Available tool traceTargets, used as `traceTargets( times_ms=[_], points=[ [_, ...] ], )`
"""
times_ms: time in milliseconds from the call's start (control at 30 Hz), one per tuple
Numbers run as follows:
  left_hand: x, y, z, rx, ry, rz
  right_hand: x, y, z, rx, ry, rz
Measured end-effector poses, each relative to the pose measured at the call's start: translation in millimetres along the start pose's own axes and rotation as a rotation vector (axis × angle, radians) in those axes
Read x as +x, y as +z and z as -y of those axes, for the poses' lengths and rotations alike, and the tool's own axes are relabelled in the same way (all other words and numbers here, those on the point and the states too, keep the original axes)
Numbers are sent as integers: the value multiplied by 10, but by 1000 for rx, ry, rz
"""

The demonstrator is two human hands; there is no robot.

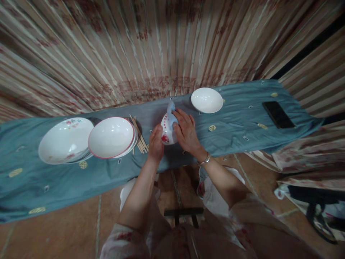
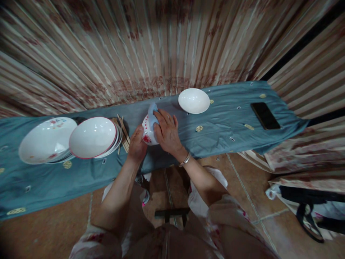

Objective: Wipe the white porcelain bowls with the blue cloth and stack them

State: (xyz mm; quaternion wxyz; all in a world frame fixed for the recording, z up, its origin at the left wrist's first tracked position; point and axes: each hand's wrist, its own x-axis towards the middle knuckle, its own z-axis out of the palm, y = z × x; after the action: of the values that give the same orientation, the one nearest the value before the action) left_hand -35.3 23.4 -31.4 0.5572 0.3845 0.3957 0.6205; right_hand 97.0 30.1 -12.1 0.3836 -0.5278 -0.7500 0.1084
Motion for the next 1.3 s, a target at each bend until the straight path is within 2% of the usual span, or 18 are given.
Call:
traceTargets(
  times_ms=[100, 300, 467, 667, 967, 1300],
  points=[
    [4, 7, -5, -82, -2, -1, 14, 31, -91, 72, 53, -16],
    [5, 22, -23, -110, -20, -24, 67, 76, -289, 308, 167, -35],
    [16, 13, -25, -168, -49, -51, 68, 95, -346, 463, 276, -52],
    [55, -6, -13, -214, -49, -91, 15, 172, -356, 504, 376, -27],
    [77, -62, -3, -218, -76, -131, -66, 319, -335, 643, 490, -83],
    [83, -13, -53, -307, -151, -183, -192, 403, -145, 683, 537, -84]
  ],
)
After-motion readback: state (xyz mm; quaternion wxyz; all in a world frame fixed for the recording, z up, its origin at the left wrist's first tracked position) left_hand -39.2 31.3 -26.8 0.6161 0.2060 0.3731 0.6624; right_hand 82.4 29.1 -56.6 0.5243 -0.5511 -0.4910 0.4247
